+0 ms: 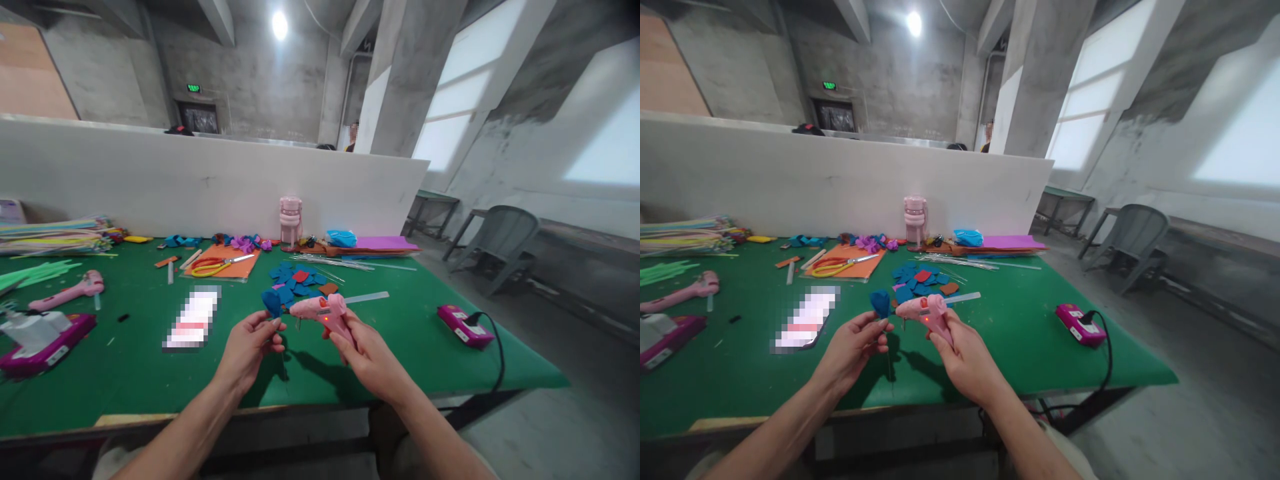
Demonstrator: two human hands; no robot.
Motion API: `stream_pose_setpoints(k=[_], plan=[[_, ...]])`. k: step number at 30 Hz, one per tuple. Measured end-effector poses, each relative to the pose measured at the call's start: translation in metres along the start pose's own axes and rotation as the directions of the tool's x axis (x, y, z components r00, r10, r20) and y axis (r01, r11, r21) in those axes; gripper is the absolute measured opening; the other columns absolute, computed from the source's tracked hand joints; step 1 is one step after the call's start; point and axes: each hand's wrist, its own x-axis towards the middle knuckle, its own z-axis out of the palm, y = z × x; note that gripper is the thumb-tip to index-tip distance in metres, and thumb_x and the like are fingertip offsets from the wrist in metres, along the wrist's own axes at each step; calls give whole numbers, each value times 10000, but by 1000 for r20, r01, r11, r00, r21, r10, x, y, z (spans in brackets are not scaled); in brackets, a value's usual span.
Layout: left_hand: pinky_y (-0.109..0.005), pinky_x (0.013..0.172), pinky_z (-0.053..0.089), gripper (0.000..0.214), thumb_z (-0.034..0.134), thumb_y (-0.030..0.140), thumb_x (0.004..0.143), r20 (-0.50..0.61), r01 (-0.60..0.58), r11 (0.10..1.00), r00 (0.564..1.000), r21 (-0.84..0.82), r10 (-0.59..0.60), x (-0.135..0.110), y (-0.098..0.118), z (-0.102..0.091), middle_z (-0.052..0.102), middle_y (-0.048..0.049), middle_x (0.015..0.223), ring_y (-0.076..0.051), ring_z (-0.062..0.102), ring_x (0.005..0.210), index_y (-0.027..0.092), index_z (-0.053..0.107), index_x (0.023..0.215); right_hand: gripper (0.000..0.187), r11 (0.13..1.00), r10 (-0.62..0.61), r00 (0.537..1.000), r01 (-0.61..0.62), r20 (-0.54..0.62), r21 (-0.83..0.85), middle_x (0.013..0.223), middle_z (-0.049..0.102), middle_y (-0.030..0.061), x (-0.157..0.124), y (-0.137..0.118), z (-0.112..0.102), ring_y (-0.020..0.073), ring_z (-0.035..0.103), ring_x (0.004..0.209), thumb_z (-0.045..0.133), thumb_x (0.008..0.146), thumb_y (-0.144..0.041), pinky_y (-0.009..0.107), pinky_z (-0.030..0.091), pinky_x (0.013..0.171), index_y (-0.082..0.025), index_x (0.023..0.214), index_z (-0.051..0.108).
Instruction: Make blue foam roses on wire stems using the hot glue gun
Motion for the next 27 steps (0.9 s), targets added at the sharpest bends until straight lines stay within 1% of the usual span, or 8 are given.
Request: stream_pose_setpoints(k=[5,9,13,15,18,23,27], plan=[[-191,449,486,266,675,137,684,10,7,1000,1000,3,-7,1,-1,0,654,-41,690,-72,537,480,121,529,906,290,1000,10,1000,-10,3,13,929,621,88,1,0,3,155,579,681,391,894,-297,257,444,617,-138,1114,494],[-191,450,484,255,676,144,684,21,7,1000,1000,3,-7,3,-2,0,658,-43,694,-71,538,475,122,530,892,283,1000,-4,1000,4,6,18,879,626,74,1,1,2,143,561,631,401,890,-287,249,435,589,-142,1116,493],[-191,454,486,270,684,148,676,24,6,1000,1000,-3,-6,3,-3,-2,658,-41,692,-73,542,481,121,534,899,240,1000,4,1000,-3,-17,19,736,592,43,0,-3,-4,121,508,543,402,884,-284,228,407,516,-135,1012,540],[-191,459,487,284,695,153,666,32,5,1000,999,-1,-5,3,-3,-3,660,-41,699,-71,540,481,118,545,906,232,999,8,1000,-8,-20,40,704,570,32,0,-5,-5,112,483,517,395,885,-289,220,394,487,-135,964,550],[-194,470,493,300,713,165,647,59,5,1000,998,10,-5,2,-3,-2,659,-43,709,-71,542,489,110,567,903,230,999,-12,1000,13,-12,40,750,585,44,-1,-8,-3,117,505,547,399,886,-286,223,409,509,-137,974,550],[-202,483,496,274,721,199,642,120,-1,1000,993,29,-3,2,-2,-1,648,-44,717,-73,540,506,100,598,866,241,999,-38,999,38,-7,2,864,618,77,-1,-9,1,153,579,683,400,889,-281,255,457,624,-149,1015,557],[-203,484,494,261,710,193,654,140,-4,999,990,33,-1,2,-3,-2,636,-39,723,-73,536,513,100,604,873,255,997,-75,997,75,-10,-23,885,632,77,-1,-10,1,192,598,793,413,882,-283,292,473,703,-173,1054,566]])
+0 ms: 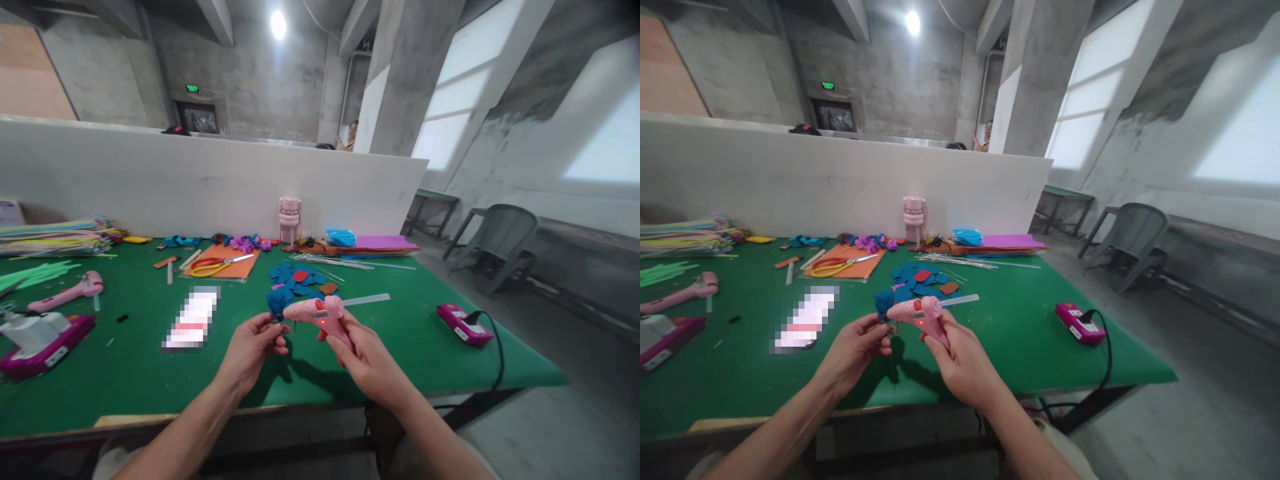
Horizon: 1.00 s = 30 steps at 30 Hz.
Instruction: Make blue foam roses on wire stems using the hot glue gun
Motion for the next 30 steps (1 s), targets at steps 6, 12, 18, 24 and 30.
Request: stream_pose_setpoints(k=[6,12,18,24,30], plan=[[-197,489,491,210,691,203,679,29,-20,1000,999,13,20,0,0,0,623,-30,733,-70,533,528,102,619,848,285,999,-14,1000,15,15,-34,928,632,85,0,-1,0,216,590,878,419,877,-288,325,472,754,-178,1102,556],[-200,482,487,254,713,209,652,24,-16,1000,1000,-7,16,-1,1,1,612,-17,698,-73,530,515,109,631,870,258,1000,-9,1000,10,20,-29,901,632,80,1,0,-1,201,594,825,409,879,-290,310,477,724,-181,1021,595],[-204,480,487,258,726,209,630,17,-9,1000,1000,-6,10,-2,2,3,623,-30,712,-75,535,512,106,641,851,276,1000,-6,1000,7,20,-26,850,630,78,-1,0,-1,213,594,820,413,878,-292,315,478,692,-183,1079,566],[-205,484,490,270,724,212,637,28,-6,1000,1000,0,6,-2,1,3,616,-28,712,-76,537,520,106,637,869,240,999,-20,1000,20,5,-26,855,621,74,-1,0,0,206,590,825,405,883,-296,301,474,681,-191,1001,587],[-198,486,484,246,709,210,657,34,-7,1000,999,9,7,-2,0,2,613,-28,722,-69,529,521,104,631,865,214,999,-5,1000,6,19,-49,827,612,68,0,-1,0,201,583,794,415,878,-286,296,470,665,-187,952,590]])
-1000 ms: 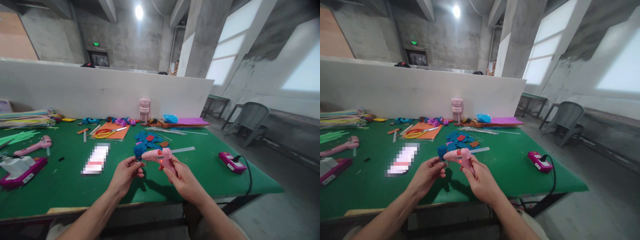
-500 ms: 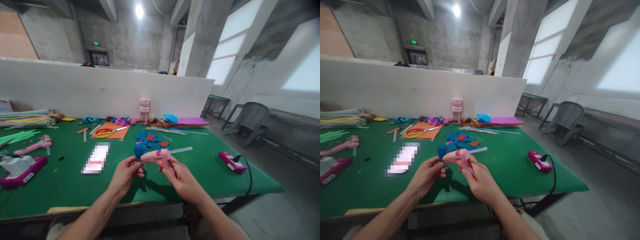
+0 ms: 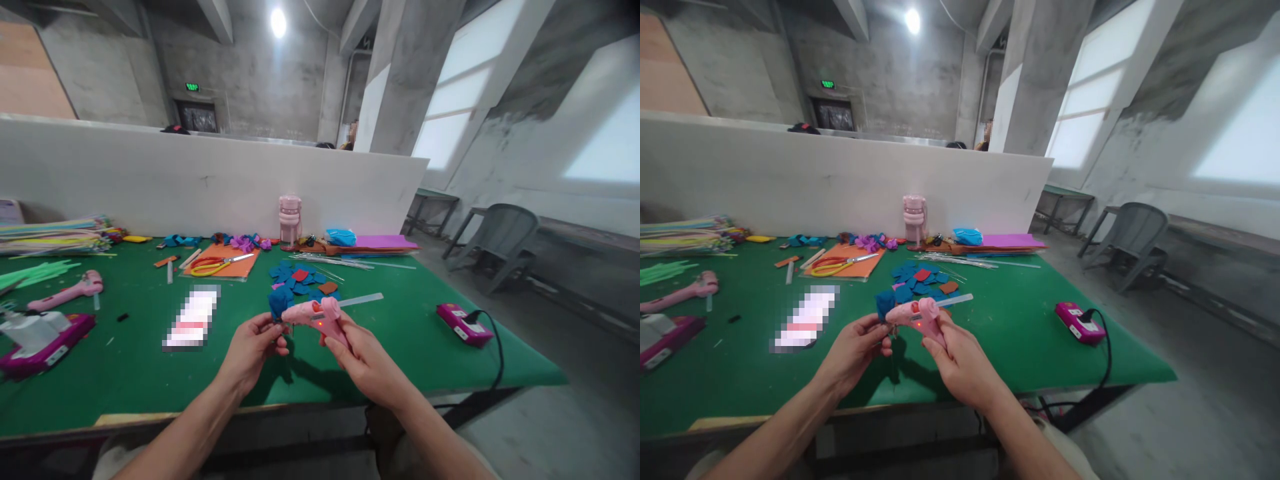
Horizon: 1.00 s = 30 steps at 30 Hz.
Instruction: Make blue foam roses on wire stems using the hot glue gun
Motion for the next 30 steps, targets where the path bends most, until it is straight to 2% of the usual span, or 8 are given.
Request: stream_pose_setpoints(k=[6,14,19,26,30], plan=[[-206,482,484,251,723,215,637,-8,0,1000,1000,0,0,0,0,1,622,-31,720,-75,533,515,108,640,849,222,1000,-19,1000,19,-11,11,799,608,59,0,0,1,193,585,771,405,884,-289,290,471,662,-188,968,584],[-204,476,479,239,730,222,622,-9,2,1000,1000,-7,-2,0,0,0,623,-30,710,-77,535,507,112,644,816,229,1000,-18,1000,18,-1,5,899,618,74,0,0,0,201,586,819,414,879,-284,303,472,699,-193,1013,577],[-206,474,480,252,735,222,610,-7,3,1000,1000,-16,-3,0,0,1,625,-31,706,-77,535,501,111,644,817,229,1000,-19,1000,19,-8,10,828,619,64,1,0,0,197,590,784,408,884,-297,296,474,683,-196,984,588],[-199,469,481,238,729,219,618,-12,4,1000,1000,-6,-4,0,1,1,624,-31,706,-76,539,503,109,640,809,283,1000,-18,1000,18,-11,8,920,623,80,0,2,1,212,588,855,418,877,-288,317,478,723,-188,1115,533],[-202,468,481,249,735,218,609,-17,8,1000,1000,-11,-9,0,1,1,625,-29,707,-79,541,503,113,645,817,247,1000,-21,1000,21,-13,18,879,628,74,0,2,1,207,594,822,413,880,-293,308,480,696,-196,1043,571]])
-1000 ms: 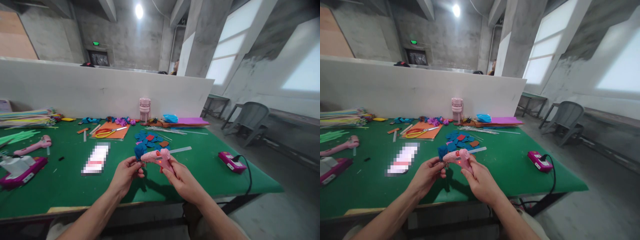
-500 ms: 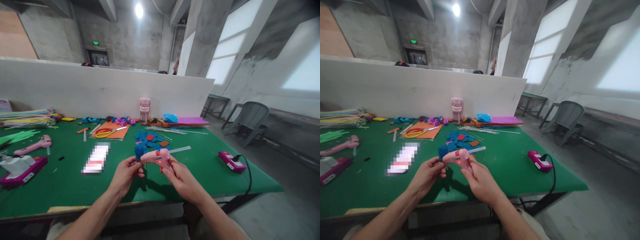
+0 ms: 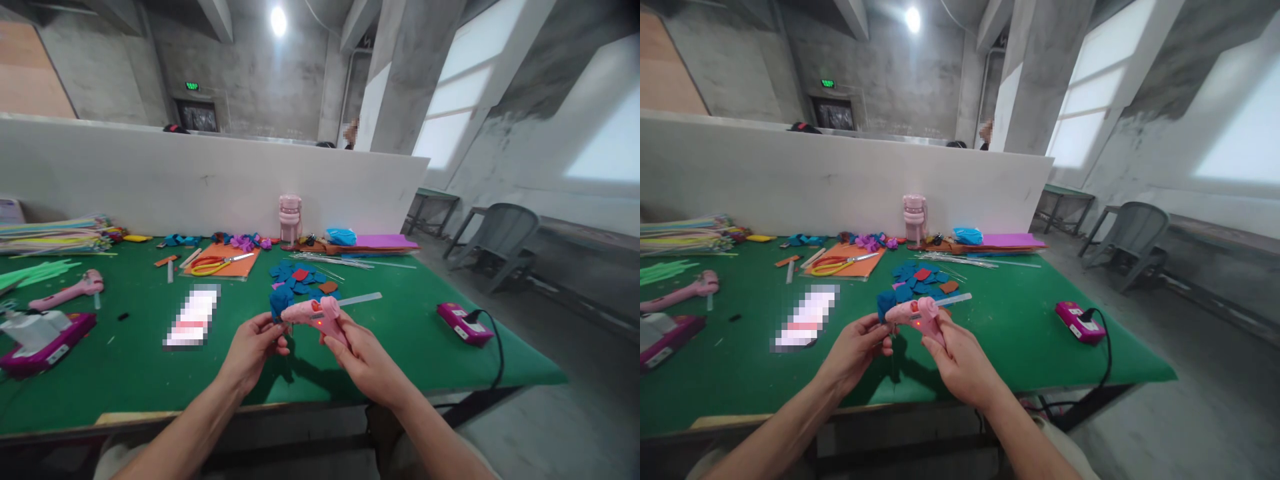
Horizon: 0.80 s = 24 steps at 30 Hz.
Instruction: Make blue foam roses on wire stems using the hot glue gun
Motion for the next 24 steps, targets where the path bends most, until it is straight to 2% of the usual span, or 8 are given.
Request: stream_pose_setpoints(k=[16,24], plan=[[-206,479,495,270,731,218,623,-3,-4,1000,1000,8,4,-1,0,0,619,-25,704,-74,535,506,110,637,852,230,1000,22,999,-22,27,-10,754,599,51,1,-3,-2,185,578,710,395,889,-311,296,461,666,-193,928,587],[-200,472,489,276,727,221,632,-2,-6,1000,1000,11,6,1,-1,-2,624,-34,714,-70,528,504,103,627,861,241,1000,25,999,-26,32,6,722,592,43,-1,0,-3,180,578,689,386,895,-317,298,459,685,-180,983,565]])
